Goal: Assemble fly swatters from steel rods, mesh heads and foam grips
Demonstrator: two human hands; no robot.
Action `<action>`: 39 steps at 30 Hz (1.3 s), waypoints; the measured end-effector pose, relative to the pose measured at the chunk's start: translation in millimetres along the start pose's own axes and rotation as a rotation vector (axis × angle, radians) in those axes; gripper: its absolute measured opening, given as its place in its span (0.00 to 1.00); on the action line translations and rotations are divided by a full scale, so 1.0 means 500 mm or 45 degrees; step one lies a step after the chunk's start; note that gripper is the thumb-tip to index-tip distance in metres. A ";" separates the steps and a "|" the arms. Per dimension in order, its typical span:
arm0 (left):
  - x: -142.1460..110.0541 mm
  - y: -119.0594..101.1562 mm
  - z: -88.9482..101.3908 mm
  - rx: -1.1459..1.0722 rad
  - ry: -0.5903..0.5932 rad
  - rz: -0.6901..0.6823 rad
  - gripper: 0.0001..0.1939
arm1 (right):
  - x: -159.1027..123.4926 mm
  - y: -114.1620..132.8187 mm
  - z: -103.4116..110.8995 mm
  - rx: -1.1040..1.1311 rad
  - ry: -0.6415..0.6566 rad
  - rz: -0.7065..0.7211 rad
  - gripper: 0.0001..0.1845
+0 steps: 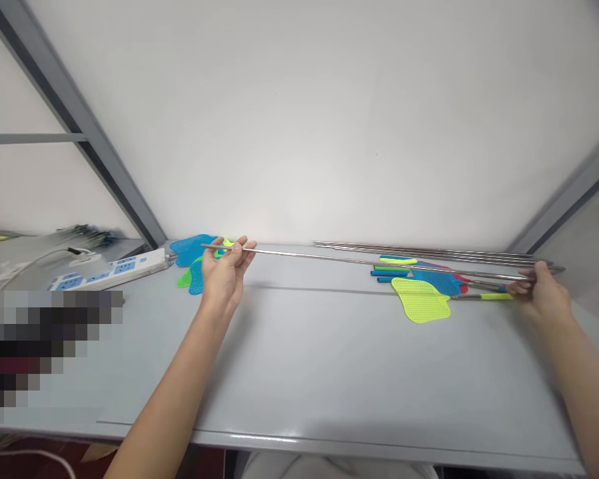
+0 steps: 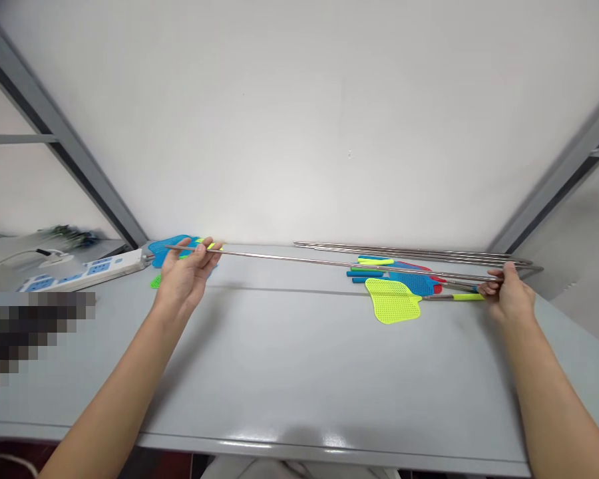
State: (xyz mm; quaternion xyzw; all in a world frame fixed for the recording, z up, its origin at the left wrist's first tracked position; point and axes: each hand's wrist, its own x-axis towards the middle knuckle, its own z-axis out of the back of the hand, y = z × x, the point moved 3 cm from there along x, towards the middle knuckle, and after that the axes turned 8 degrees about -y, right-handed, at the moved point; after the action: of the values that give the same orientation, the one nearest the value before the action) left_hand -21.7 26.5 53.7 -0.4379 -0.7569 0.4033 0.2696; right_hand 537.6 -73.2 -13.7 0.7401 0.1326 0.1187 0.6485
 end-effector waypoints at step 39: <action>-0.209 0.126 -0.054 0.350 0.918 0.423 0.18 | -0.243 0.022 -0.123 1.199 0.953 -0.691 0.10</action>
State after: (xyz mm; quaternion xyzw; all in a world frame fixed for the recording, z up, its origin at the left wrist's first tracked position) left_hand 76.2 -36.8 9.1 -0.6271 -0.4722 0.3594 0.5045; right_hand 402.7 -60.4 4.9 0.7937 0.5687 0.1298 0.1725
